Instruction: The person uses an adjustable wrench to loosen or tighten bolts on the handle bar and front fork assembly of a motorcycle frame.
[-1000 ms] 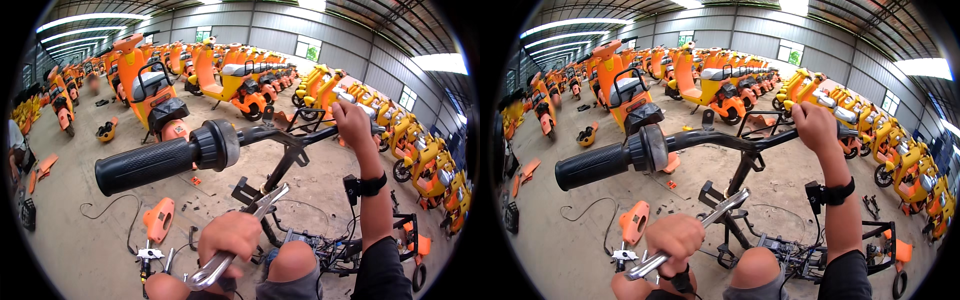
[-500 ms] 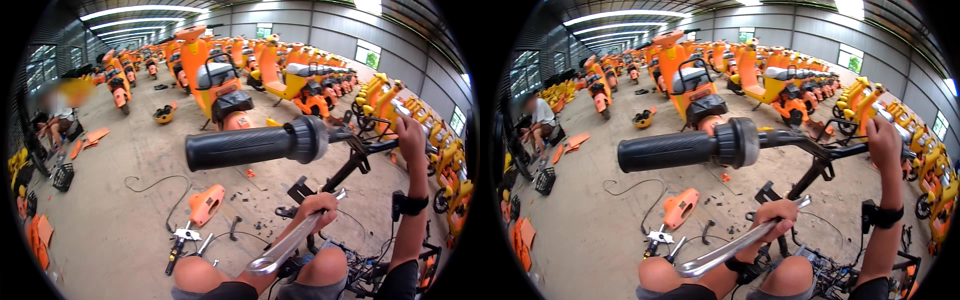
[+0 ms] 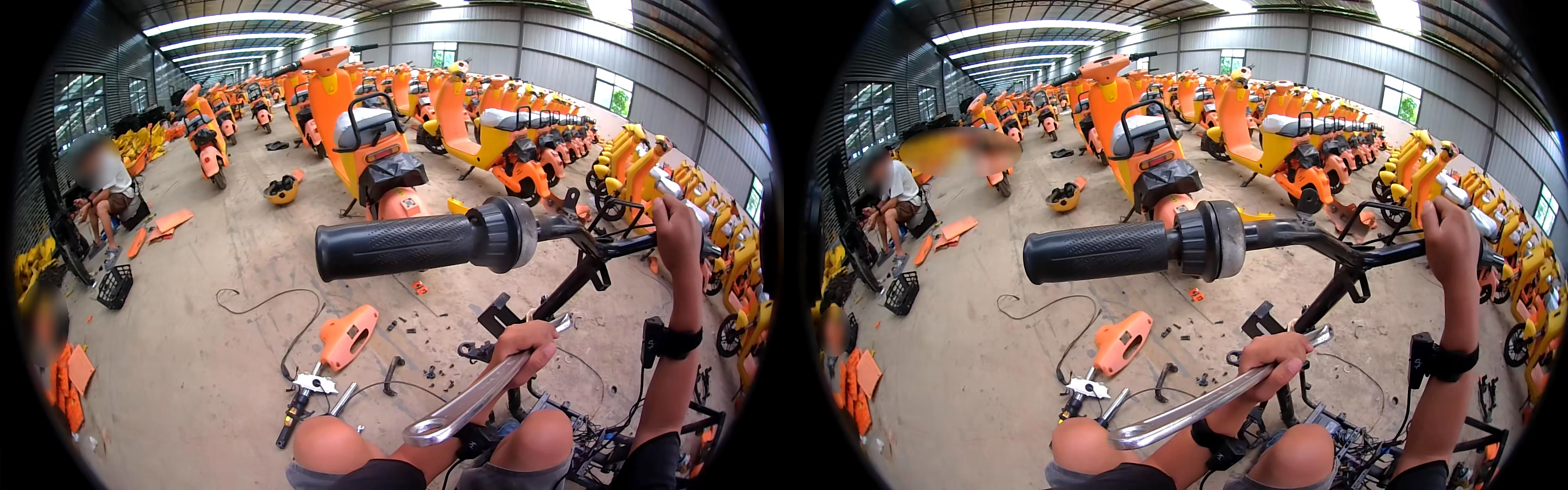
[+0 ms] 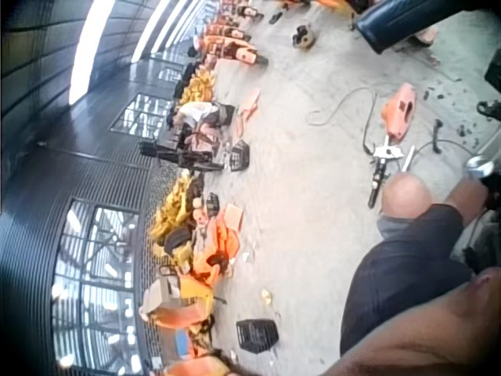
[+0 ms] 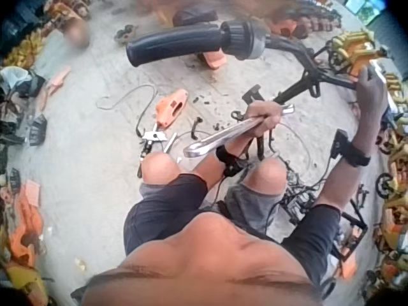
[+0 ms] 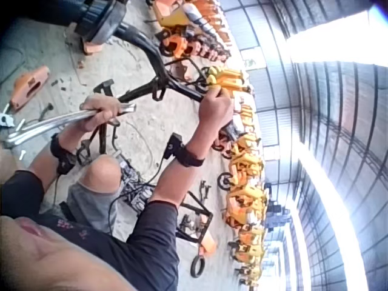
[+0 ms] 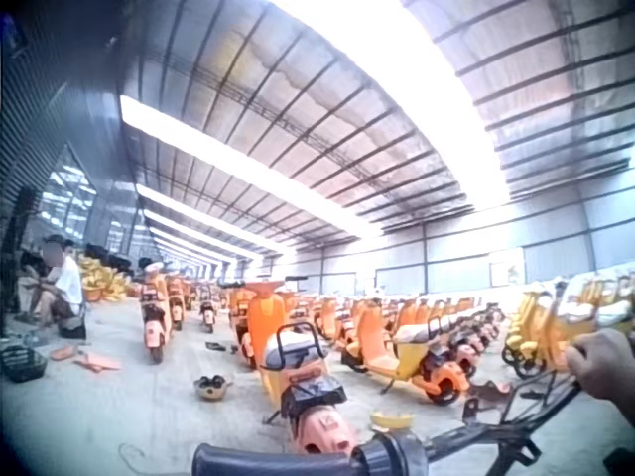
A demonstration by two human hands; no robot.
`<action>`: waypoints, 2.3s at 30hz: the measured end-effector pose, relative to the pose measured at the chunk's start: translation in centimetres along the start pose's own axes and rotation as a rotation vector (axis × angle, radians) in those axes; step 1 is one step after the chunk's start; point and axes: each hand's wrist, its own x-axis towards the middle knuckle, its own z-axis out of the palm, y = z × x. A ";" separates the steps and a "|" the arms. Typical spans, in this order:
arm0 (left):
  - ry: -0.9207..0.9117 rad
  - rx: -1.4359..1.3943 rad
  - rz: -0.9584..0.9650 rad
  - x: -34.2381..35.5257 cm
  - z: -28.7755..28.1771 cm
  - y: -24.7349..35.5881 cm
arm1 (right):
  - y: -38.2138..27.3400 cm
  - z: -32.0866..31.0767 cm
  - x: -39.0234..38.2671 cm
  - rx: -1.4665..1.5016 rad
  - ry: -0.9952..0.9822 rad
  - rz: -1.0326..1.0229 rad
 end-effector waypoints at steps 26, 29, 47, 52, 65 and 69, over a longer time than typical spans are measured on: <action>0.097 -0.005 -0.088 -0.1 0.3 1.1 | -0.9 0.2 0.1 0.024 0.031 0.058; 0.146 -0.024 -0.086 -0.6 0.7 0.9 | -0.7 0.9 -0.2 0.021 0.030 0.049; 0.146 -0.068 0.046 -1.5 0.4 0.3 | -0.7 0.6 -0.2 0.023 -0.022 0.103; 0.110 0.033 -0.113 -0.8 -0.2 1.4 | -0.4 2.4 -0.1 0.063 -0.036 0.095; 0.334 -0.206 -0.175 0.6 0.1 1.3 | 1.7 3.5 -0.1 0.088 -0.014 0.139; 0.195 -0.210 0.013 -0.5 3.4 -2.3 | 3.2 0.3 -0.3 0.003 0.088 0.114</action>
